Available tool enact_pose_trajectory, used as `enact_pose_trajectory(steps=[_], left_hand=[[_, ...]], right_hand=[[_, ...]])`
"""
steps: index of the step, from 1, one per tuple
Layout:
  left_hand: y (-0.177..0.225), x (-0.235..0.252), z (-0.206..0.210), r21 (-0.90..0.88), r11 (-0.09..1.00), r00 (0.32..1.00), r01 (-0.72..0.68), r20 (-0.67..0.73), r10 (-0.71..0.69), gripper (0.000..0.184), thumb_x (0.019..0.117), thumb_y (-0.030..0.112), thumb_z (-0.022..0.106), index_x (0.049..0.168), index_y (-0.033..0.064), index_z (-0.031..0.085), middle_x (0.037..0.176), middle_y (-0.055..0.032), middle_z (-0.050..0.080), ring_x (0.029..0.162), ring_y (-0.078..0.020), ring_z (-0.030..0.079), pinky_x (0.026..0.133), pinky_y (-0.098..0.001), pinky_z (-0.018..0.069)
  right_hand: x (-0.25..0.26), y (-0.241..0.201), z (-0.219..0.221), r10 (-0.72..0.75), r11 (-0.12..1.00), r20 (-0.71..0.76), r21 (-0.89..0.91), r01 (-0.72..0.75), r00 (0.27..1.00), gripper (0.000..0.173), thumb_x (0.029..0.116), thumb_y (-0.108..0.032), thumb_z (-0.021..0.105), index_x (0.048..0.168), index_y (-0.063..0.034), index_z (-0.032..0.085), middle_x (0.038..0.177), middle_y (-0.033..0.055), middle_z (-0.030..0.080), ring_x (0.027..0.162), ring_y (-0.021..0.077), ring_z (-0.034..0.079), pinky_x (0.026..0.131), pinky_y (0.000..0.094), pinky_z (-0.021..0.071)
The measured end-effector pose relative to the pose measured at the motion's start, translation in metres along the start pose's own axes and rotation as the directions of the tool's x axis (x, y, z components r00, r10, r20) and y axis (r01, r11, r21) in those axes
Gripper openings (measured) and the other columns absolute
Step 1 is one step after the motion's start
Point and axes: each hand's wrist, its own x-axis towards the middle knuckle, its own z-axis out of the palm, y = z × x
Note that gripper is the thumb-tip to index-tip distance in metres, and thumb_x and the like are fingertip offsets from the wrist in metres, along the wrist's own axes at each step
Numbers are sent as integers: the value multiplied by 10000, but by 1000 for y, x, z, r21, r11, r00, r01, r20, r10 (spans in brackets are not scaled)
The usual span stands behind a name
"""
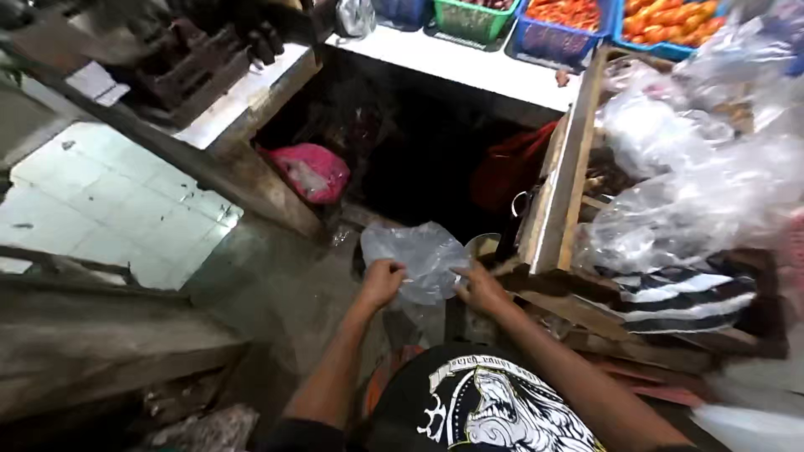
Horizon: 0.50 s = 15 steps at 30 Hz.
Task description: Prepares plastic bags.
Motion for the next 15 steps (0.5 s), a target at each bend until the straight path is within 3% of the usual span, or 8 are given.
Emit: enact_pose_trajectory(steps=[2, 4, 6, 7, 10, 11, 13, 15], left_hand=[[26, 5, 25, -46, 996, 997, -79, -30, 77, 339, 1027, 254, 593, 1273, 35, 671, 1261, -179, 655, 1139, -270, 654, 1004, -463, 540], [52, 1, 50, 6, 989, 989, -149, 14, 149, 353, 1008, 263, 607, 1278, 45, 672, 1307, -203, 603, 1167, -304, 634, 1015, -482, 534], [70, -7, 70, 95, 972, 972, -214, 121, 202, 380, 994, 258, 600, 1295, 32, 649, 1381, -223, 535, 1162, -329, 637, 991, -491, 554], [75, -12, 77, 147, 955, 956, -259, 182, 232, 387, 994, 261, 602, 1282, 4, 633, 1424, -239, 497, 1176, -348, 631, 992, -498, 556], [69, -33, 84, 196, 842, 848, -503, 300, 437, 372, 1000, 306, 622, 1207, 0, 668, 1470, -251, 475, 1308, -381, 541, 1081, -529, 482], [63, -42, 81, 158, 804, 811, -572, 258, 526, 354, 1006, 314, 610, 1208, 33, 689, 1516, -233, 462, 1381, -369, 488, 1131, -531, 431], [42, -61, 77, 10, 773, 765, -635, -131, 630, 274, 1002, 271, 616, 1083, 52, 759, 1425, -153, 605, 1339, -260, 569, 1130, -444, 468], [12, -68, 66, -87, 862, 774, -499, -492, 398, 275, 986, 260, 629, 1027, 5, 723, 1246, -135, 687, 1149, -206, 672, 977, -390, 576]], right_hand=[[10, -11, 1, 39, 996, -145, 87, -27, 989, 403, 1026, -457, 549, 1210, -160, 751, 1483, 164, 547, 1350, 341, 538, 1112, 545, 450], [14, -25, -5, 191, 890, 21, 417, -182, 981, 575, 1081, -526, 406, 1128, -70, 753, 1195, 103, 716, 1116, 240, 664, 972, 485, 525], [18, -30, -3, 257, 628, 212, 705, -330, 943, 618, 1058, -592, 414, 1084, -50, 709, 937, 94, 727, 863, 191, 695, 790, 404, 585], [20, -27, -1, 241, 561, 225, 762, -325, 944, 510, 1056, -515, 488, 1068, -58, 714, 897, 79, 724, 822, 175, 691, 764, 387, 586], [15, -24, -1, 206, 618, 28, 772, -152, 978, 279, 1052, -245, 534, 985, -33, 703, 860, 74, 712, 771, 164, 674, 717, 371, 578], [9, -24, -5, 196, 665, -45, 741, -99, 980, 279, 1043, -216, 507, 932, -35, 690, 821, 63, 694, 728, 156, 657, 673, 361, 567], [-3, -22, -17, 136, 744, -150, 668, -1, 979, 293, 1032, -195, 464, 877, -63, 676, 773, 16, 662, 680, 114, 613, 633, 318, 532], [-15, -15, -28, 62, 745, -194, 662, 84, 979, 284, 1014, -191, 453, 872, -98, 681, 777, -18, 670, 683, 79, 602, 625, 279, 512]])
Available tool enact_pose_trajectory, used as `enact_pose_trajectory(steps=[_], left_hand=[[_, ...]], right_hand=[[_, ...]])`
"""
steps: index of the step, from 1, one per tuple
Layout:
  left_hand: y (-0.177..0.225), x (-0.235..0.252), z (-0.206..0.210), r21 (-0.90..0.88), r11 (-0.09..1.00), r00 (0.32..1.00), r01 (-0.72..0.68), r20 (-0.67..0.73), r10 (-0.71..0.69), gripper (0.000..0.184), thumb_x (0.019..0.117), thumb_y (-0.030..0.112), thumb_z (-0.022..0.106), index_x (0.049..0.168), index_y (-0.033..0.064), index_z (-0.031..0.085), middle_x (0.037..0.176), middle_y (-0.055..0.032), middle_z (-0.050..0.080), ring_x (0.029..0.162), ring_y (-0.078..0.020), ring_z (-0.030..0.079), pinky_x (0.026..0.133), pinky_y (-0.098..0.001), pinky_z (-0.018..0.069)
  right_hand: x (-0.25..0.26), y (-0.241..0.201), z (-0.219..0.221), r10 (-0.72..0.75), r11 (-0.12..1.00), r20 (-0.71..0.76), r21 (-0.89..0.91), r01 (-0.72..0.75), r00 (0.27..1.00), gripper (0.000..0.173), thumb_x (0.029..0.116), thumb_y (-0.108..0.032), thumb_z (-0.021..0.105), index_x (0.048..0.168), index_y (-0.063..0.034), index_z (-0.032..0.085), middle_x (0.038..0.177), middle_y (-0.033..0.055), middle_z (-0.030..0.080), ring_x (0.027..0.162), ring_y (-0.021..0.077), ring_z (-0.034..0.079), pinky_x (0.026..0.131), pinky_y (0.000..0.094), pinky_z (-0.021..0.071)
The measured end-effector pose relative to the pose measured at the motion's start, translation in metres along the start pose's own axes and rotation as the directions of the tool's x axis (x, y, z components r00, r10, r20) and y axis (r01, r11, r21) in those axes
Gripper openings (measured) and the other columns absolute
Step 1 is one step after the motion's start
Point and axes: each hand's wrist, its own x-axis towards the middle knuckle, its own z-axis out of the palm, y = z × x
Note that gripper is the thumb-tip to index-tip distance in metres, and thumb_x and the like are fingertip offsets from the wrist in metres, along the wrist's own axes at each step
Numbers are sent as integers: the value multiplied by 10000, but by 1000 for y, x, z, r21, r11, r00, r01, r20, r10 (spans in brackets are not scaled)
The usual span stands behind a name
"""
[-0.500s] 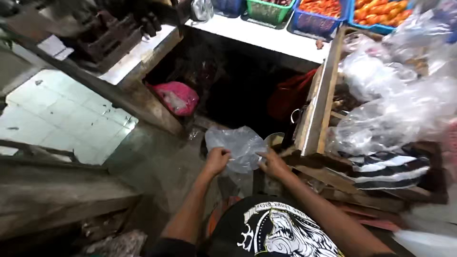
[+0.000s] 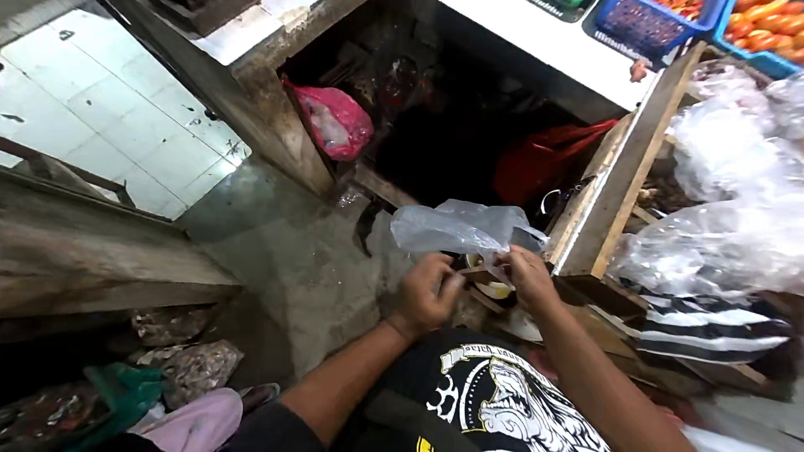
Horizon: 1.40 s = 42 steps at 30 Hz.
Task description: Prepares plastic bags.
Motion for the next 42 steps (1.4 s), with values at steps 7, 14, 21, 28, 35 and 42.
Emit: enact_pose_trajectory(steps=[7, 14, 21, 28, 35, 42], left_hand=[[-125, 32, -47, -67, 726, 725, 684, -50, -687, 697, 949, 259, 689, 1561, 106, 391, 1490, -257, 491, 1313, -404, 547, 1058, -610, 468], [-164, 36, -30, 245, 584, 617, 774, -88, -782, 364, 948, 115, 650, 1301, 35, 613, 1166, -274, 683, 1055, -465, 677, 895, -682, 532], [-119, 72, -83, -378, 643, 649, 666, -131, -749, 447, 995, 50, 575, 1411, 200, 519, 1033, -175, 692, 848, -289, 689, 716, -499, 584], [19, 77, -57, -439, 802, 892, 406, -2, -453, 290, 979, -5, 539, 1214, 68, 693, 1112, -98, 713, 826, -196, 685, 710, -379, 594], [102, 48, 11, -596, 741, 934, 310, 337, -120, 631, 879, 188, 687, 1466, 16, 530, 1201, -127, 590, 998, -170, 635, 868, -322, 578], [118, 39, 18, -491, 851, 939, 185, 344, -6, 808, 940, 427, 711, 1572, 46, 383, 1274, -165, 573, 1015, -179, 651, 882, -330, 593]], right_hand=[[-33, -7, -25, -157, 987, 189, 43, 152, 969, 246, 989, -184, 477, 933, -108, 705, 898, -20, 667, 799, 77, 627, 727, 282, 548], [-61, -17, -49, -32, 999, 202, -4, 33, 979, 250, 1022, -208, 457, 874, -138, 646, 743, -61, 628, 640, 38, 579, 597, 223, 500], [-87, 21, -59, 225, 957, -36, -177, -228, 974, 261, 1044, -223, 485, 1047, -66, 695, 813, 21, 681, 673, 120, 627, 613, 304, 543], [-85, -9, -33, -508, 735, -146, -588, 338, 849, 592, 930, -380, 723, 1414, -61, 599, 1447, 194, 555, 1344, 302, 542, 1091, 469, 508], [-68, -37, -5, -757, 635, -66, -311, 707, 650, 480, 884, -206, 823, 1320, -81, 666, 1386, 171, 604, 1236, 248, 642, 996, 394, 611], [-73, -39, -8, -745, 666, -227, -199, 719, 628, 179, 952, -137, 693, 1090, -30, 733, 1101, 101, 732, 1013, 166, 715, 878, 335, 631]])
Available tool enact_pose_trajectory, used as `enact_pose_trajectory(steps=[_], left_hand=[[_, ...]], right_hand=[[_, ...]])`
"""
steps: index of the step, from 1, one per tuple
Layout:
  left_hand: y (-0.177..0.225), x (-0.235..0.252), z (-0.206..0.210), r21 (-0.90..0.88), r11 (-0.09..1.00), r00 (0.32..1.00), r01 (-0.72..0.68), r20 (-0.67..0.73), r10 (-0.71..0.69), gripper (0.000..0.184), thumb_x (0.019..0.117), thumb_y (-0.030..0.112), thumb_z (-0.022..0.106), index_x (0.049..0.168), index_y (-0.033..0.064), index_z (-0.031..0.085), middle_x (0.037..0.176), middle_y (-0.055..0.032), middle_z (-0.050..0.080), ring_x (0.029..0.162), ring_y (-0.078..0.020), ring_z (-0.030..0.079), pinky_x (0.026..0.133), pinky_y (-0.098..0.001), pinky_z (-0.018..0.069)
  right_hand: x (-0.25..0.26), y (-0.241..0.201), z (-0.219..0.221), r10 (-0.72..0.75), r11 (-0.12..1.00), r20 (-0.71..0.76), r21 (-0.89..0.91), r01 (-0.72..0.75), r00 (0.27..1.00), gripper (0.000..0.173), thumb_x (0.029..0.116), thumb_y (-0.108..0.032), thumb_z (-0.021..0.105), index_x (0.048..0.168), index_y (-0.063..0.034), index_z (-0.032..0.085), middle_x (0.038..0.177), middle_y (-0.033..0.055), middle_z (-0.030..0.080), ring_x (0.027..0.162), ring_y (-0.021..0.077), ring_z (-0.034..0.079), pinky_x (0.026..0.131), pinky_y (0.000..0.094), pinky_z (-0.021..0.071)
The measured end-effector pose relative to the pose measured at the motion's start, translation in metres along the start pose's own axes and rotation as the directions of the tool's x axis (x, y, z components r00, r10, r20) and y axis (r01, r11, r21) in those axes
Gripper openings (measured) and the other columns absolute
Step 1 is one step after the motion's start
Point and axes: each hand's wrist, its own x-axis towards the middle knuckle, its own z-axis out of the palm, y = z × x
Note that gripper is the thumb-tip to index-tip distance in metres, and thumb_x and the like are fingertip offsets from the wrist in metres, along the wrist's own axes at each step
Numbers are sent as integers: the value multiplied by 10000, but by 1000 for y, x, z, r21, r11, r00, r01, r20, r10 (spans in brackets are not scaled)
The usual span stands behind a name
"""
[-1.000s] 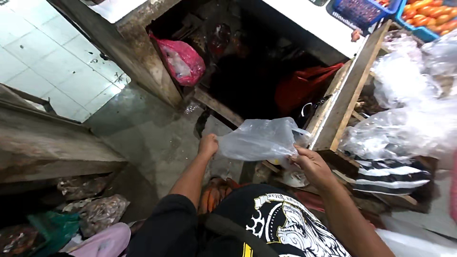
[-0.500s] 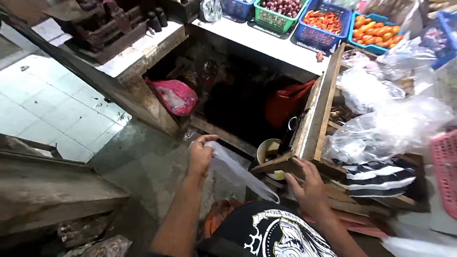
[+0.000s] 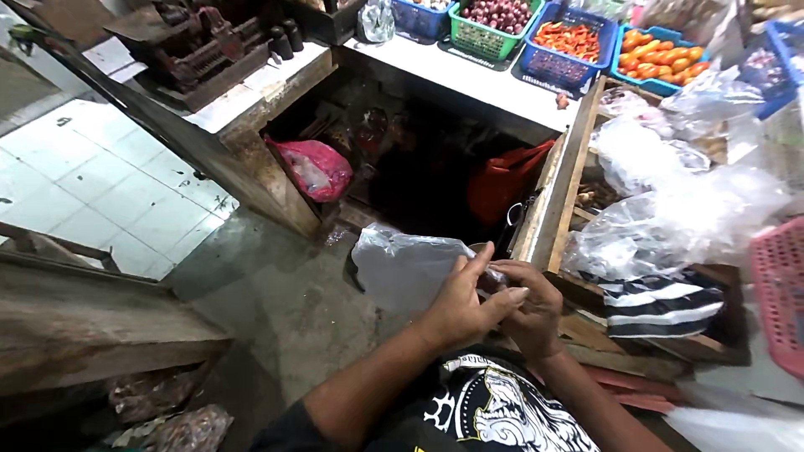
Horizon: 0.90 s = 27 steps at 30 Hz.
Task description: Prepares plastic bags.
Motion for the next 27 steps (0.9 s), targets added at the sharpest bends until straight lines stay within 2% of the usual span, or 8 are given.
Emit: enact_pose_trajectory(steps=[3, 6, 8, 11, 16, 20, 23, 27], left_hand=[[-5, -17, -22, 372, 912, 891, -175, -336, 307, 635, 942, 433, 709, 1459, 107, 535, 1107, -52, 647, 823, -108, 635, 712, -304, 581], [-29, -28, -88, 616, 784, 704, -72, -525, 477, 714, 914, 511, 714, 1368, -5, 522, 1243, -172, 595, 1051, -226, 629, 854, -400, 574], [-42, -31, -121, 527, 840, 744, 127, -610, 271, 793, 901, 627, 652, 1364, -5, 531, 1305, -184, 588, 1162, -248, 611, 931, -440, 549], [-61, -33, -138, 252, 948, 834, 195, -551, -26, 706, 873, 706, 628, 1213, 87, 618, 1023, -8, 659, 892, -81, 630, 802, -316, 552], [-64, -20, -132, 86, 996, 943, 19, -333, 11, 583, 853, 631, 729, 1169, 143, 685, 1048, 19, 722, 929, -88, 691, 830, -308, 601], [-63, -6, -132, 193, 970, 921, -151, -329, 209, 184, 944, 235, 735, 1067, 99, 738, 1133, -24, 676, 1000, -126, 657, 868, -316, 581], [-53, -1, -130, 150, 955, 887, -255, -357, 293, 142, 956, 51, 680, 1094, 59, 712, 1101, -21, 699, 980, -113, 678, 895, -317, 591], [-34, 0, -118, 100, 940, 886, -327, -313, 342, 158, 929, 2, 702, 1075, 61, 713, 1011, -11, 730, 902, -110, 697, 849, -313, 608]], right_hand=[[4, -8, -5, 118, 989, -42, 94, -114, 992, 151, 1002, -120, 646, 1082, -4, 702, 1006, 37, 735, 853, 81, 702, 760, 253, 621], [6, -11, -13, 230, 963, -68, 158, -217, 971, 132, 1021, -113, 606, 1098, -35, 679, 956, -7, 716, 830, 57, 683, 772, 237, 606], [3, -8, -18, 303, 931, -89, 239, -275, 949, 123, 1027, -111, 582, 1093, -54, 669, 957, 9, 707, 840, 90, 685, 770, 274, 609], [0, -4, -19, 399, 884, -103, 308, -352, 911, 112, 1034, -109, 554, 1077, -86, 655, 933, 10, 688, 837, 108, 679, 769, 302, 610], [-4, 1, -24, 432, 851, -53, 354, -387, 901, 120, 1044, -144, 548, 1089, -118, 657, 968, 12, 679, 868, 123, 673, 801, 331, 609], [-7, 4, -28, 455, 834, -60, 377, -402, 888, 139, 1053, -138, 525, 1092, -92, 651, 966, 35, 685, 869, 138, 679, 793, 340, 609], [-13, 8, -35, 444, 888, -165, 208, -410, 880, 129, 1037, -93, 547, 1106, -45, 645, 967, 49, 697, 849, 131, 689, 769, 314, 617], [-17, -5, -38, 128, 831, -247, -502, -239, 961, 493, 921, -290, 736, 1294, 16, 636, 1269, 187, 637, 1160, 257, 628, 991, 404, 550]])
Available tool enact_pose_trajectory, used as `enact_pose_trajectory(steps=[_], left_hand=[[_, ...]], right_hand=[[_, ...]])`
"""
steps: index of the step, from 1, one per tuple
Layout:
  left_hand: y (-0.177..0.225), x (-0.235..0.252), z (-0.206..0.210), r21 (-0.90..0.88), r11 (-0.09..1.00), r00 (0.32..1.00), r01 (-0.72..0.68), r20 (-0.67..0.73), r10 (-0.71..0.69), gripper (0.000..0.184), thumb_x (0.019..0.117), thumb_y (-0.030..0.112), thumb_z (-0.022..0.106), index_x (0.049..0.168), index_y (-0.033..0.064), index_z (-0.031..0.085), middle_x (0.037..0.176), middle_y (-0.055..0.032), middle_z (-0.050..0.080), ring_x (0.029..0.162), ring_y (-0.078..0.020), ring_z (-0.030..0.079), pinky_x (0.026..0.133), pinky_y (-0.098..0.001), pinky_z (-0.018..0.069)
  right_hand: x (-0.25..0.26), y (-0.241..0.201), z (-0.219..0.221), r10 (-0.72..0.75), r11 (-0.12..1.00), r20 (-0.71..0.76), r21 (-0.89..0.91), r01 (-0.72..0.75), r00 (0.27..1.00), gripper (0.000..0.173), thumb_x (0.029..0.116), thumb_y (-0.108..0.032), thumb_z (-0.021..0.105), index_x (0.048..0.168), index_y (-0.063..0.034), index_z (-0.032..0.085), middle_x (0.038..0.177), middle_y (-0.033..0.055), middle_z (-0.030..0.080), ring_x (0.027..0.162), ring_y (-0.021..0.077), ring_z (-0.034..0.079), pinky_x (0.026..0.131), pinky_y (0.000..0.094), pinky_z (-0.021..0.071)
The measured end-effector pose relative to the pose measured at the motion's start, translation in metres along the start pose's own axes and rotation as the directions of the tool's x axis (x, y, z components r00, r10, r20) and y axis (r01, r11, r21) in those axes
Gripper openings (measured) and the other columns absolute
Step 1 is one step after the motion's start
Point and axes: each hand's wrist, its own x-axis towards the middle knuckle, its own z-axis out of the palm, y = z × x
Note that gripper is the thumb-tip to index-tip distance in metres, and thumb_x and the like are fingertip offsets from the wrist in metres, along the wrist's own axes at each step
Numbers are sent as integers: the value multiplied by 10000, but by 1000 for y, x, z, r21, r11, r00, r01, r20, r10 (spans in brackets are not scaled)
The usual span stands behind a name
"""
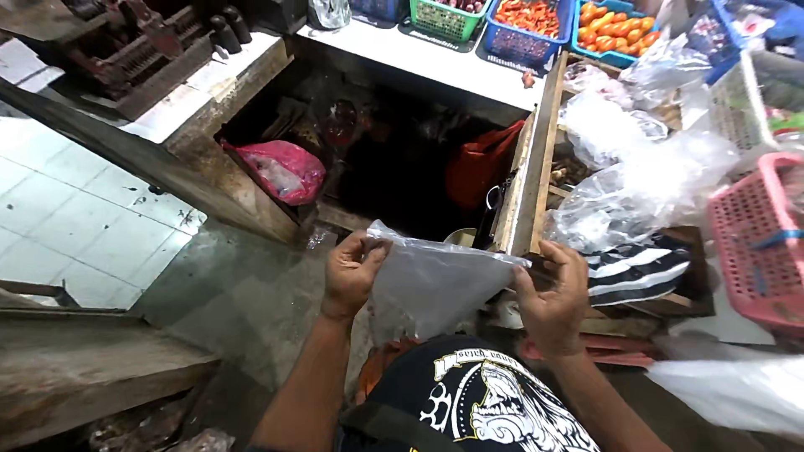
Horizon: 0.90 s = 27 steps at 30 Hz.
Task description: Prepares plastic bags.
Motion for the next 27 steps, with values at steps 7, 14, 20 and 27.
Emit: enact_pose_trajectory(steps=[7, 14, 20, 27], left_hand=[[10, -9, 36, 133, 974, 962, -183, 229, 150, 68, 895, 62, 747, 956, 40, 726, 1005, -53, 707, 976, -158, 683, 890, -363, 600], [12, -21, 45, 262, 945, 960, -198, 246, 132, 57, 889, 48, 720, 941, 52, 742, 983, -37, 702, 960, -135, 674, 867, -341, 596], [7, -28, 36, 310, 924, 933, -224, 344, 111, 167, 955, 269, 721, 1005, 113, 755, 1000, 21, 729, 990, -114, 679, 920, -412, 572], [-72, -30, -49, 316, 634, 707, 706, -258, -659, 665, 1057, 618, 342, 1504, 145, 476, 1440, -143, 568, 1269, -294, 580, 1004, -554, 496]], right_hand=[[28, -73, 24, -185, 962, 322, 255, 103, 928, 254, 986, -269, 679, 1166, -97, 728, 1108, 11, 709, 1066, 138, 664, 927, 372, 588], [26, -78, 41, -136, 927, 419, 374, -35, 898, 188, 885, -150, 801, 1062, -118, 746, 983, -15, 700, 855, 82, 685, 762, 272, 629], [20, -64, 39, -188, 885, 426, 463, -35, 885, 127, 912, -62, 750, 1037, -76, 730, 981, 10, 718, 822, 105, 700, 730, 294, 644], [30, -41, -1, -171, 849, 405, 524, -75, 898, 128, 998, -166, 646, 1100, -102, 689, 1010, -10, 713, 829, 71, 678, 750, 260, 609]])
